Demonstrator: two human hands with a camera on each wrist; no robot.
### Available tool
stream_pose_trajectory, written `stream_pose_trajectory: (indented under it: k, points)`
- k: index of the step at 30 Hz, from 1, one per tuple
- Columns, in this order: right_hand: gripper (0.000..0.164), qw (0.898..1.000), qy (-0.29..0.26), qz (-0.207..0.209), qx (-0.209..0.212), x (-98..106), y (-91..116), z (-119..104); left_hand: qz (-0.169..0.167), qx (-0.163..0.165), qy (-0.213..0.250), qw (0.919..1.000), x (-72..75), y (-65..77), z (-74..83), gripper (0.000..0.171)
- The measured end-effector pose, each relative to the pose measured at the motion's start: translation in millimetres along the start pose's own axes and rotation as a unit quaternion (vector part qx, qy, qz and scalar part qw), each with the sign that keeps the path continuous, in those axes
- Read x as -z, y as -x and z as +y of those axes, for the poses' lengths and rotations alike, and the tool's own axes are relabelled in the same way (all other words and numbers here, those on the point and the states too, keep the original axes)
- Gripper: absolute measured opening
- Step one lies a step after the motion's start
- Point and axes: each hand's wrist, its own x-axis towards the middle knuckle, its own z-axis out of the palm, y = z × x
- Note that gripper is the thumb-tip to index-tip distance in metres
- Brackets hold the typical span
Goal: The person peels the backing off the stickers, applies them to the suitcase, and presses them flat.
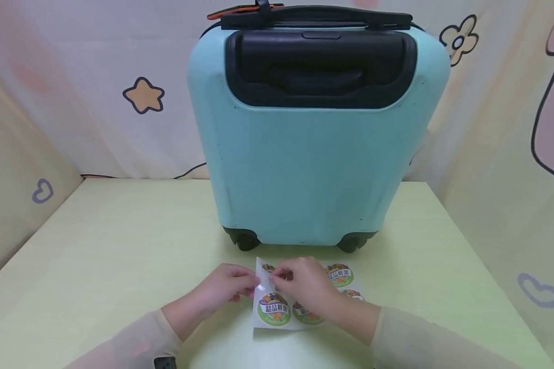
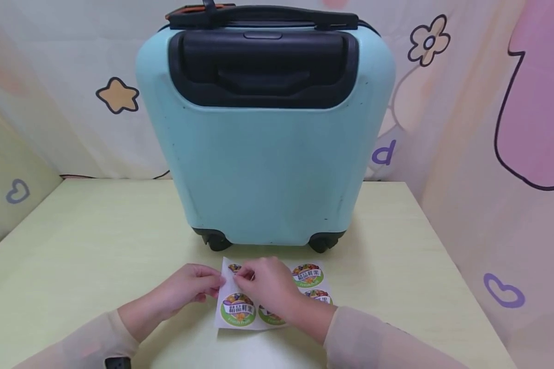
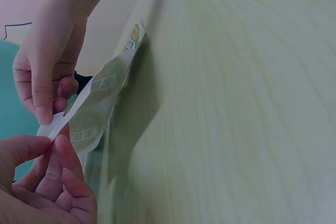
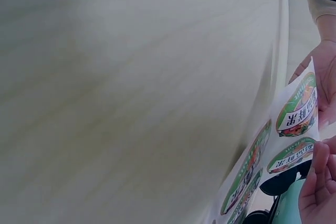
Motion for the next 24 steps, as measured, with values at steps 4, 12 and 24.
stream_pose_trajectory:
  k: [4, 12, 24]
  points:
    - [0.008, 1.000, -0.006, 0.013, 0.005, -0.3, 0.7, 1.3, -0.003, -0.001, -0.001, 1.0000, 1.0, 0.2, 0.1, 0.028]
    - [0.008, 0.999, -0.022, 0.034, 0.001, 0.6, 0.6, 0.2, -0.003, 0.000, -0.005, 1.0000, 3.6, 0.4, 3.3, 0.027]
    - [0.004, 0.997, -0.043, 0.051, -0.031, 5.0, 1.1, 0.8, -0.007, 0.012, -0.006, 0.9999, 4.8, -2.9, 10.0, 0.025]
